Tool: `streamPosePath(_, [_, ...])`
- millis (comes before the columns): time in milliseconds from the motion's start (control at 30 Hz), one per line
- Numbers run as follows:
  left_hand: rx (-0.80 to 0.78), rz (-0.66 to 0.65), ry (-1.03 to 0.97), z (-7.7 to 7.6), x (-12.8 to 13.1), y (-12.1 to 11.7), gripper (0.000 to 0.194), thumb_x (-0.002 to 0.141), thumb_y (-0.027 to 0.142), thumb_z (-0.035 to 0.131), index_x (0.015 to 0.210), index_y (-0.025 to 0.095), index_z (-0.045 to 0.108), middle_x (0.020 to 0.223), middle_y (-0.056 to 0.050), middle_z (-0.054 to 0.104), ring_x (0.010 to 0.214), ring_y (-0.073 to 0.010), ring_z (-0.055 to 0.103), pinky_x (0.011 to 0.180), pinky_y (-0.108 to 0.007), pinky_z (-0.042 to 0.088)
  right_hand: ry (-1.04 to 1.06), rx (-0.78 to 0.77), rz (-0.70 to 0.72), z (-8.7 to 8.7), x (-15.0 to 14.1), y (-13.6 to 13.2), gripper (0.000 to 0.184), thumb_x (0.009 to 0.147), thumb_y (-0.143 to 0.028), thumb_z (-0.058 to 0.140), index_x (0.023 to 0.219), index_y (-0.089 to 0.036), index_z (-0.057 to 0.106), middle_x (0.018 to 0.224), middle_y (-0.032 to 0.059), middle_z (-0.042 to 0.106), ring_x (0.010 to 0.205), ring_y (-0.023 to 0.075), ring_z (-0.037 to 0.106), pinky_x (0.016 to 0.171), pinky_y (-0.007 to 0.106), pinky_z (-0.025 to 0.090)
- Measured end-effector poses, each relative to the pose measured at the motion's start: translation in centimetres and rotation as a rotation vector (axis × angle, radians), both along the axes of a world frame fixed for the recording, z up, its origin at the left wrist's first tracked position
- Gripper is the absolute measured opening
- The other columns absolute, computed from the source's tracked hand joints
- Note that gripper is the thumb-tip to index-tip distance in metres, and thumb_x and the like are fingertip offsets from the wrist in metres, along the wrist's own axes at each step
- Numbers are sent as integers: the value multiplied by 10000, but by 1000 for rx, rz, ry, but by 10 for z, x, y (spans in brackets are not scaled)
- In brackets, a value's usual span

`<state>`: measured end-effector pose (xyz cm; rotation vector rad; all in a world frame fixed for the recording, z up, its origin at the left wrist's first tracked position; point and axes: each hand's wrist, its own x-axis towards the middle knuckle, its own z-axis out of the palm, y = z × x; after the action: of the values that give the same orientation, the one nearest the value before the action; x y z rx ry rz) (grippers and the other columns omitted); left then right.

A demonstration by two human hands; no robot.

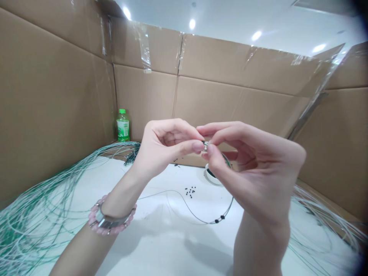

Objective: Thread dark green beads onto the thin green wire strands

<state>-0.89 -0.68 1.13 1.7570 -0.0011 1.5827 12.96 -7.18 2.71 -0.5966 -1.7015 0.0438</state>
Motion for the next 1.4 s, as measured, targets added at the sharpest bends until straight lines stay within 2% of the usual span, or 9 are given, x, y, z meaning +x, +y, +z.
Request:
streamPosePath(200, [84, 166, 16, 2, -1, -4, 111, 691, 100, 727, 731, 203, 717, 695, 44, 704, 636, -73, 673, 540, -117, 552, -24, -12, -1, 0, 2, 1, 170, 754, -34, 602, 743, -198, 647, 875, 17, 694, 745, 135, 667, 523, 190, 571])
streamPosePath(400, [98, 167, 54, 2, -3, -4, 64, 779, 177, 666, 776, 213, 719, 705, 23, 720, 628, -98, 686, 580, -174, 585, 49, -81, 60, 0, 6, 7, 151, 796, -79, 620, 753, -211, 679, 869, 10, 717, 710, 123, 685, 598, 211, 610])
streamPosePath(600, [252, 581, 11, 1, 2, -10, 39, 775, 175, 665, 739, 161, 670, 656, 23, 686, 592, -80, 651, 572, -164, 559, 91, -169, 149, 4, 5, 11, 125, 773, -80, 652, 711, -185, 681, 828, 12, 727, 698, 115, 693, 606, 191, 614])
streamPosePath(700, [355, 700, 1, -1, 4, -11, 29, 760, 157, 678, 747, 156, 652, 679, 24, 678, 618, -67, 629, 589, -151, 534, 113, -203, 146, 4, 3, 12, 95, 760, -89, 661, 721, -175, 674, 795, 15, 717, 724, 132, 693, 581, 201, 611])
streamPosePath(867, [363, 685, 53, -3, 6, -10, 42, 779, 160, 656, 743, 159, 635, 667, 31, 660, 601, -65, 615, 582, -164, 522, 83, -297, 141, 7, 5, 9, 114, 743, -79, 646, 687, -178, 630, 811, 17, 697, 762, 139, 684, 597, 212, 603])
streamPosePath(1000, [317, 700, 61, -1, 3, -11, 75, 810, 180, 624, 735, 179, 622, 648, 38, 638, 580, -64, 604, 556, -170, 517, -18, -367, 32, 9, 18, 5, 145, 720, -67, 622, 649, -190, 594, 811, 8, 692, 763, 134, 670, 572, 187, 567])
streamPosePath(1167, [299, 780, 27, 1, 0, -9, 87, 820, 194, 609, 733, 197, 618, 655, 34, 629, 576, -69, 586, 560, -183, 514, -628, -548, -56, 8, 42, 1, 54, 713, -167, 664, 693, -216, 664, 719, -38, 687, 700, 129, 645, 694, 253, 561])
streamPosePath(1300, [300, 694, 117, -3, 6, -6, 86, 806, 199, 622, 725, 169, 618, 657, 25, 641, 588, -72, 594, 582, -187, 512, -275, -435, 1, 8, 38, 3, 185, 740, -191, 690, 922, -225, 691, 873, -12, 714, 809, 134, 680, 685, 199, 580])
streamPosePath(1400, [296, 642, 110, -7, 11, -6, 80, 798, 191, 630, 729, 152, 626, 654, 21, 641, 593, -68, 590, 591, -179, 503, -90, -313, 38, 6, 27, 10, 121, 734, -139, 690, 840, -195, 704, 757, -2, 713, 712, 129, 688, 611, 177, 582])
